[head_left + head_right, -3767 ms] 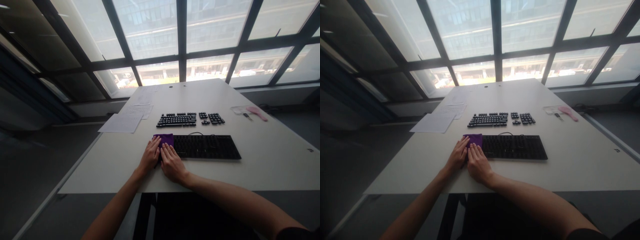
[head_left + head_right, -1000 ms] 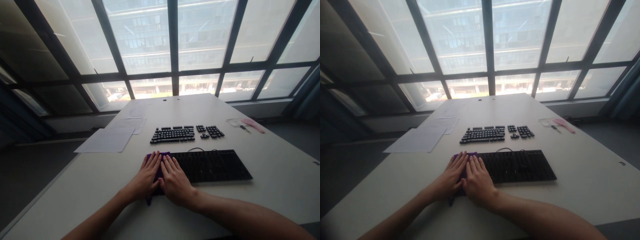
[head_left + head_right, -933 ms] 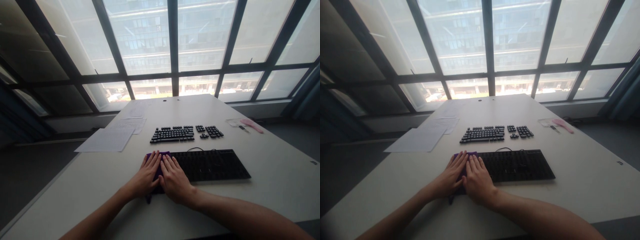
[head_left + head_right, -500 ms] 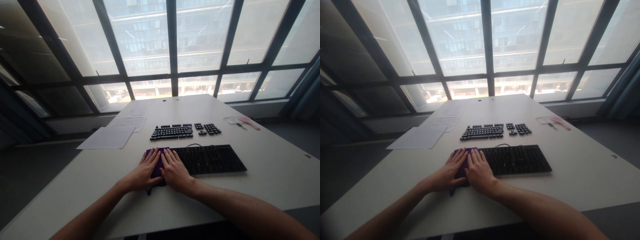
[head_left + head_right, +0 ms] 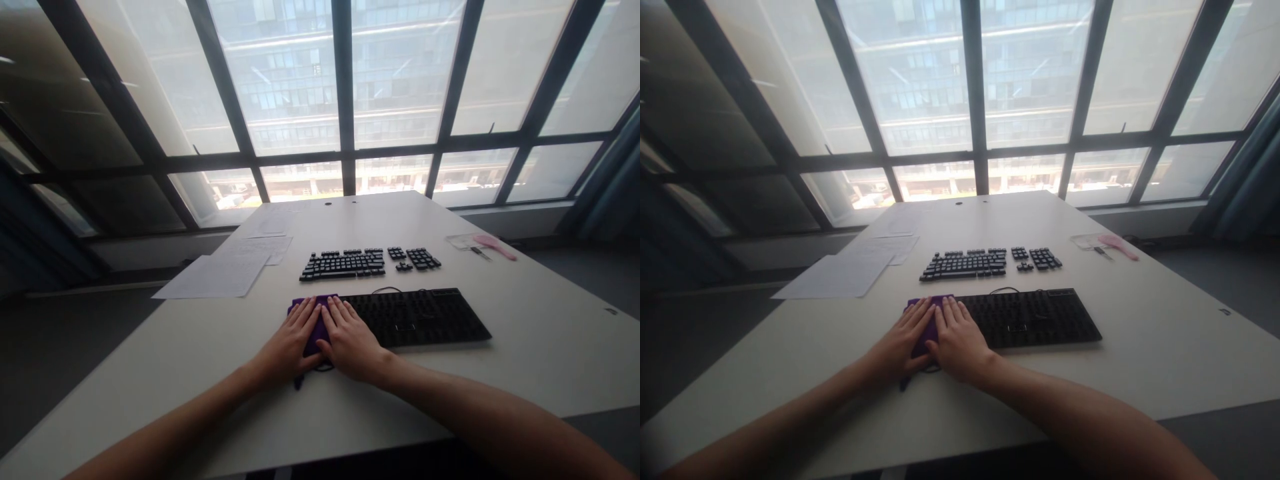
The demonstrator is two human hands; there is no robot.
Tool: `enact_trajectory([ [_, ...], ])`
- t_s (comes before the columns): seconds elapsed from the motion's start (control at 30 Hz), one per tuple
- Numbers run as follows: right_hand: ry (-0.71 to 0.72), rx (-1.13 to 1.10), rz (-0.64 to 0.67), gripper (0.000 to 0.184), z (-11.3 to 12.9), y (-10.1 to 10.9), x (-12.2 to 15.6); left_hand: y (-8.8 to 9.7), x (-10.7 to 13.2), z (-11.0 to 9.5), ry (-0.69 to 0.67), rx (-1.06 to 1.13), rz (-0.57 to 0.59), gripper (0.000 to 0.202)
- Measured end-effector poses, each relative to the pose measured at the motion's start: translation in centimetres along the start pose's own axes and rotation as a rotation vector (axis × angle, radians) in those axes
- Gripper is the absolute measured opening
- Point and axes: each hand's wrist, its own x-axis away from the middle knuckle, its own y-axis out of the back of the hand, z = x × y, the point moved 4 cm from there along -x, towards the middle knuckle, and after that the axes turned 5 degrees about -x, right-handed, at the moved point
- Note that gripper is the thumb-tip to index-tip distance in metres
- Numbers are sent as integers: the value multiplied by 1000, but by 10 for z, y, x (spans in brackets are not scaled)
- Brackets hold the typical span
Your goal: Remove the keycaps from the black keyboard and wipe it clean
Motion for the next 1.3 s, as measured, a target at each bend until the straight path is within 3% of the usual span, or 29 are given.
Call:
enact_trajectory([
  [1.3,47,-94,58,76,-10,4,-3,7,-6,-1,8,-32,172,98],
])
